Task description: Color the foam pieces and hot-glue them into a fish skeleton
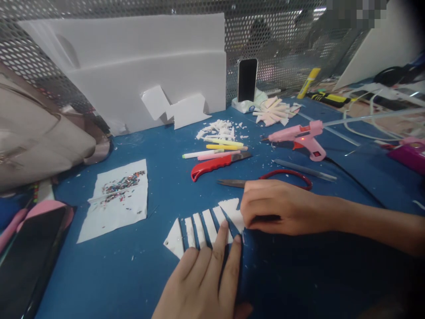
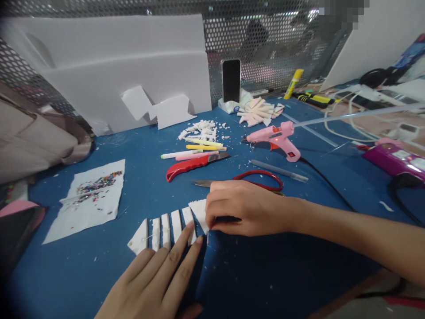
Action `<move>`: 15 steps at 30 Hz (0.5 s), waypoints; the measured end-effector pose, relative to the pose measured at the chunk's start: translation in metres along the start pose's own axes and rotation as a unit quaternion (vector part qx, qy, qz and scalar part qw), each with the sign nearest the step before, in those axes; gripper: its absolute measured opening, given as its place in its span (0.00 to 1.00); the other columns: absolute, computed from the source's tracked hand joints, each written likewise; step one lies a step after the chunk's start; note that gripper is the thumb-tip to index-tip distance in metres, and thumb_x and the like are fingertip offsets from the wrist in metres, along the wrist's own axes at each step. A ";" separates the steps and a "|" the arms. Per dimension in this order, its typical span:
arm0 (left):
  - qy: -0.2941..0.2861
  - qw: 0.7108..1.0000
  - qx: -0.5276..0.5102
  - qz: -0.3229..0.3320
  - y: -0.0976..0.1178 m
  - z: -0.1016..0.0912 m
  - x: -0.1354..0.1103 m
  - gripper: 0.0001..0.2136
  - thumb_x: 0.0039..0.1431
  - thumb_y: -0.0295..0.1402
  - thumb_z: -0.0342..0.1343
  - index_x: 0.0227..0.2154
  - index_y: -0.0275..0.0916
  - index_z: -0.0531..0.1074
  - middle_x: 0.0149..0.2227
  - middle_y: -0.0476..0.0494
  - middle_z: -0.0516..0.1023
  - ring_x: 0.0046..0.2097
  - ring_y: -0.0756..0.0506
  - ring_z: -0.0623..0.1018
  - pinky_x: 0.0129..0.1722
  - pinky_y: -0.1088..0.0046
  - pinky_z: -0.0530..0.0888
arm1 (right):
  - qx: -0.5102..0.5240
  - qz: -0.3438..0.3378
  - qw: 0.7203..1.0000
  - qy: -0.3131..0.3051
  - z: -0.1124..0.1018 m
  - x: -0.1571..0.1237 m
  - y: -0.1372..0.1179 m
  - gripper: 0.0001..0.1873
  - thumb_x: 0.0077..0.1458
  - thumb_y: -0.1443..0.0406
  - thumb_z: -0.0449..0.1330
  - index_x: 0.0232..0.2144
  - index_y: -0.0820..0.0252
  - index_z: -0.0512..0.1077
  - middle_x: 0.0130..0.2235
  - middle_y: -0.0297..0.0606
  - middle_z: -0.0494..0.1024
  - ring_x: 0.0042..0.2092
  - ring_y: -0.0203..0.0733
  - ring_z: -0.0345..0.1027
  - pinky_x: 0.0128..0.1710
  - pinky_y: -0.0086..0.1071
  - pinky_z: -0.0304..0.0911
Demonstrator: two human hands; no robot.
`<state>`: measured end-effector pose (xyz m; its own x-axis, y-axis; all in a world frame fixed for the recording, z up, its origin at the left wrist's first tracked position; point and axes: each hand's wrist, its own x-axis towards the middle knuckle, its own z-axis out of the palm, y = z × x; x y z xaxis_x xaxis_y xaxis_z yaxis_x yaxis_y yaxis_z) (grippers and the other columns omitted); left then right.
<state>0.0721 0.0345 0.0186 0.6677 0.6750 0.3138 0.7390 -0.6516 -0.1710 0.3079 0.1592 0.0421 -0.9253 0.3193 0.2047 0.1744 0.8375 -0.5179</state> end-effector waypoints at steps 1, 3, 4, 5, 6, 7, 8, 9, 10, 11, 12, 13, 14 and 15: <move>0.000 1.000 -0.002 -0.001 0.000 0.000 0.000 0.22 0.73 0.38 0.33 0.58 0.33 0.64 0.59 0.34 0.71 0.47 0.45 0.77 0.44 0.66 0.61 | 0.000 0.000 1.000 0.001 0.000 0.000 0.000 0.02 0.63 0.67 0.57 0.37 0.59 0.70 0.38 0.35 0.75 0.41 0.35 0.64 0.47 0.32 0.57; 0.002 1.000 -0.006 -0.002 -0.001 0.000 0.000 0.22 0.72 0.41 0.36 0.58 0.33 0.64 0.59 0.35 0.71 0.46 0.45 0.77 0.44 0.66 0.62 | -0.002 0.000 1.000 0.002 0.000 0.000 0.000 0.03 0.64 0.67 0.57 0.37 0.60 0.70 0.38 0.36 0.75 0.41 0.35 0.63 0.46 0.31 0.57; 0.001 1.000 -0.007 -0.001 -0.001 0.000 0.000 0.22 0.72 0.41 0.38 0.58 0.33 0.64 0.59 0.35 0.71 0.46 0.45 0.77 0.44 0.66 0.62 | -0.005 0.003 1.000 0.002 0.000 0.000 0.001 0.03 0.64 0.67 0.57 0.37 0.60 0.70 0.38 0.36 0.75 0.41 0.36 0.63 0.46 0.32 0.57; 0.000 1.000 -0.006 0.000 -0.001 -0.001 0.000 0.22 0.71 0.42 0.40 0.58 0.33 0.64 0.59 0.35 0.71 0.45 0.45 0.77 0.43 0.66 0.62 | -0.008 0.004 1.000 0.001 -0.001 0.000 0.001 0.03 0.64 0.67 0.56 0.37 0.60 0.70 0.38 0.36 0.75 0.41 0.36 0.63 0.46 0.32 0.57; 0.000 1.000 -0.004 0.000 -0.002 -0.001 0.000 0.22 0.71 0.42 0.41 0.58 0.33 0.65 0.59 0.34 0.71 0.44 0.45 0.78 0.43 0.66 0.62 | -0.014 0.004 1.000 0.001 -0.001 0.000 0.001 0.03 0.64 0.67 0.56 0.37 0.60 0.70 0.38 0.36 0.75 0.41 0.36 0.63 0.45 0.32 0.57; 0.000 1.000 -0.003 0.000 -0.002 -0.001 0.001 0.22 0.70 0.43 0.42 0.57 0.33 0.65 0.59 0.35 0.71 0.44 0.45 0.78 0.43 0.66 0.62 | -0.023 0.002 1.000 0.000 -0.001 0.001 0.001 0.04 0.64 0.67 0.56 0.37 0.60 0.70 0.38 0.36 0.75 0.41 0.37 0.62 0.44 0.33 0.57; -0.001 1.000 -0.002 0.002 -0.002 -0.002 0.001 0.22 0.70 0.42 0.42 0.57 0.33 0.65 0.59 0.35 0.71 0.43 0.46 0.78 0.43 0.66 0.63 | -0.037 -0.001 0.999 0.001 -0.002 0.001 0.000 0.04 0.65 0.67 0.55 0.37 0.60 0.70 0.38 0.36 0.75 0.40 0.37 0.62 0.44 0.33 0.58; -0.001 1.000 -0.001 0.003 -0.002 -0.002 0.001 0.21 0.71 0.42 0.42 0.57 0.32 0.65 0.58 0.35 0.72 0.42 0.46 0.78 0.43 0.67 0.63 | -0.053 -0.003 0.999 0.001 -0.003 0.001 -0.001 0.05 0.65 0.67 0.54 0.37 0.60 0.70 0.38 0.37 0.75 0.40 0.37 0.62 0.43 0.34 0.58; 0.000 1.000 -0.001 0.003 -0.002 -0.002 0.001 0.21 0.71 0.41 0.40 0.57 0.32 0.66 0.58 0.36 0.72 0.41 0.46 0.78 0.43 0.67 0.63 | -0.072 -0.004 0.997 0.002 -0.004 0.000 -0.004 0.05 0.65 0.67 0.54 0.38 0.59 0.70 0.39 0.37 0.75 0.40 0.38 0.62 0.43 0.34 0.58; 0.001 1.000 -0.002 0.003 -0.002 -0.001 0.001 0.21 0.72 0.40 0.38 0.56 0.32 0.66 0.58 0.36 0.72 0.41 0.47 0.78 0.43 0.67 0.63 | -0.093 -0.003 0.996 0.004 -0.005 -0.001 -0.007 0.05 0.65 0.67 0.54 0.38 0.59 0.70 0.40 0.37 0.75 0.40 0.38 0.63 0.43 0.35 0.59; 0.003 1.000 -0.003 0.001 -0.002 -0.001 0.001 0.21 0.73 0.39 0.35 0.56 0.32 0.66 0.58 0.36 0.72 0.41 0.47 0.78 0.43 0.67 0.63 | -0.112 0.001 0.994 0.005 -0.007 -0.004 -0.011 0.05 0.65 0.66 0.54 0.40 0.59 0.70 0.41 0.37 0.75 0.41 0.39 0.64 0.44 0.36 0.59; 0.005 1.000 -0.003 -0.002 -0.002 0.000 0.001 0.22 0.73 0.38 0.34 0.56 0.32 0.66 0.58 0.36 0.72 0.42 0.47 0.78 0.43 0.67 0.63 | -0.130 0.006 0.992 0.008 -0.009 -0.008 -0.015 0.05 0.65 0.66 0.54 0.42 0.58 0.70 0.42 0.38 0.75 0.43 0.40 0.65 0.45 0.37 0.60; 0.007 1.000 -0.003 -0.005 -0.002 0.000 0.000 0.22 0.73 0.37 0.33 0.56 0.32 0.67 0.58 0.36 0.71 0.43 0.47 0.78 0.43 0.67 0.63 | -0.142 0.013 0.990 0.013 -0.012 -0.014 -0.019 0.07 0.64 0.65 0.55 0.43 0.57 0.70 0.43 0.38 0.75 0.44 0.41 0.66 0.47 0.37 0.61; 0.008 1.000 -0.003 -0.006 -0.001 0.001 0.000 0.22 0.73 0.38 0.32 0.56 0.32 0.67 0.59 0.36 0.71 0.44 0.47 0.78 0.44 0.67 0.62 | -0.151 0.023 0.988 0.020 -0.015 -0.022 -0.023 0.08 0.63 0.64 0.56 0.45 0.56 0.70 0.44 0.38 0.76 0.45 0.42 0.67 0.48 0.38 0.61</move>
<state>0.0711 0.0356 0.0181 0.6567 0.6777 0.3309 0.7470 -0.6447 -0.1622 0.3294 0.1399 0.0620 -0.9008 0.3730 0.2222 0.3149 0.9136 -0.2571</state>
